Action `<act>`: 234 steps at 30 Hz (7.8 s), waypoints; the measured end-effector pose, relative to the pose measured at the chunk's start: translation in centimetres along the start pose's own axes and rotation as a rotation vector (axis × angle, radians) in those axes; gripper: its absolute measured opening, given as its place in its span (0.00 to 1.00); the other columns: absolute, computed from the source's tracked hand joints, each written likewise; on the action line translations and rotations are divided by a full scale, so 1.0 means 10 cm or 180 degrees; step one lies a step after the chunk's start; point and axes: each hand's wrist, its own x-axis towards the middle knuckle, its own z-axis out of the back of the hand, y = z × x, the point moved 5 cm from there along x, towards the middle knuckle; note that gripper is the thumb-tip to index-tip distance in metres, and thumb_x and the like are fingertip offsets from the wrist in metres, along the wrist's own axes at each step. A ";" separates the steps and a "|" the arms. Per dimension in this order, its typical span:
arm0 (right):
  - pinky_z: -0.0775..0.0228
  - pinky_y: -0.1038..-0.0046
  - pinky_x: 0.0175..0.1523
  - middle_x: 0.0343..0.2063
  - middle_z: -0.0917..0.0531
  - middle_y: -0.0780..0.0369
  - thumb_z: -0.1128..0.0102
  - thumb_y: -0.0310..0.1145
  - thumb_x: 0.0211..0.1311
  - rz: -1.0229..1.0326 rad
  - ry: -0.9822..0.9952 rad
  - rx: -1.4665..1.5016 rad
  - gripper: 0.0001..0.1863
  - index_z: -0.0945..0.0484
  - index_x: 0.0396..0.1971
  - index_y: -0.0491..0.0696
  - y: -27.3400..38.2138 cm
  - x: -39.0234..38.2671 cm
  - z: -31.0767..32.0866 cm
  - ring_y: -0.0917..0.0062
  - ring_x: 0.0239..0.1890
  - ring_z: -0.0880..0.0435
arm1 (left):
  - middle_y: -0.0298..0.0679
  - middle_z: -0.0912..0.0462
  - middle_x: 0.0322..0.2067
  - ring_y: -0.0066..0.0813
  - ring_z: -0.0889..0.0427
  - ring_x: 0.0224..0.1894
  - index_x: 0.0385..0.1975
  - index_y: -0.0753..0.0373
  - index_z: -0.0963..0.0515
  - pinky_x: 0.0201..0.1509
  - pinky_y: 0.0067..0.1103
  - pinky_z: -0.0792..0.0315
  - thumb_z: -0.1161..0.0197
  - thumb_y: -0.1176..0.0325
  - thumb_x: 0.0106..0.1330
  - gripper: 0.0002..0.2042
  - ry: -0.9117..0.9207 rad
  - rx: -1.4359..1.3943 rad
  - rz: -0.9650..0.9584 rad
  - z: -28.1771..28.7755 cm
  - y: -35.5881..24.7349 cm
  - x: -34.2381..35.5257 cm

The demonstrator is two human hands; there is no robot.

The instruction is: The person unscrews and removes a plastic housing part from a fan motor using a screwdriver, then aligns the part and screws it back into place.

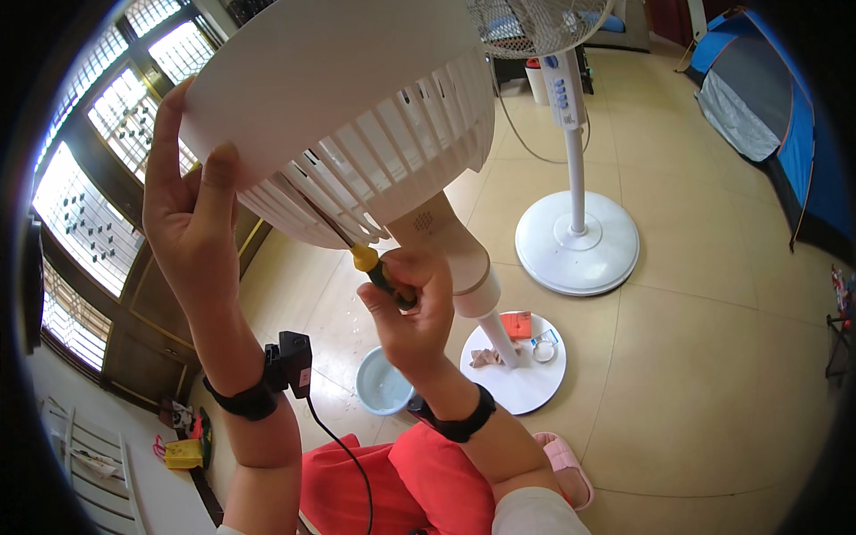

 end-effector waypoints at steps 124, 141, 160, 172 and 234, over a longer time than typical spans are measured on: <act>0.33 0.81 0.36 0.31 0.25 0.59 0.36 0.33 0.57 -0.1424 0.1216 -0.2709 0.18 0.36 0.39 0.43 0.12 -0.86 0.02 0.79 0.30 0.24 | 0.51 0.30 0.55 0.36 0.25 0.52 0.53 0.66 0.41 0.45 0.22 0.25 0.61 0.63 0.74 0.15 -0.2312 -0.5721 0.4372 -0.02 1.18 -2.70; 0.34 0.82 0.36 0.31 0.25 0.60 0.36 0.31 0.57 -0.1235 0.1167 -0.2915 0.16 0.35 0.37 0.44 0.62 -0.89 0.06 0.81 0.30 0.25 | 0.41 0.23 0.27 0.21 0.33 0.17 0.44 0.62 0.37 0.19 0.16 0.39 0.62 0.61 0.74 0.11 -0.1530 -0.5759 0.4396 -0.12 0.91 -2.79; 0.41 0.86 0.29 0.24 0.27 0.67 0.38 0.29 0.58 -0.1233 0.0882 -0.2820 0.12 0.32 0.33 0.43 0.85 -0.78 0.35 0.89 0.23 0.34 | 0.38 0.22 0.36 0.23 0.22 0.35 0.43 0.62 0.30 0.39 0.17 0.25 0.48 0.68 0.70 0.07 -0.1801 -0.5743 0.4607 -0.34 0.59 -2.64; 0.36 0.83 0.29 0.25 0.23 0.62 0.36 0.26 0.53 -0.0821 0.1053 -0.3223 0.13 0.31 0.34 0.43 0.96 -0.72 0.36 0.85 0.22 0.30 | 0.37 0.22 0.34 0.21 0.24 0.31 0.38 0.60 0.28 0.35 0.15 0.26 0.49 0.64 0.71 0.08 -0.1785 -0.5442 0.4719 -0.40 0.48 -2.55; 0.37 0.80 0.29 0.26 0.22 0.56 0.35 0.38 0.55 -0.2979 0.0462 -0.0417 0.17 0.34 0.35 0.47 0.55 -0.96 0.59 0.78 0.25 0.27 | 0.23 0.38 0.18 0.12 0.43 0.20 0.41 0.66 0.25 0.25 0.13 0.48 0.42 0.58 0.66 0.16 -0.0632 -0.3890 0.3623 -0.19 0.29 -2.25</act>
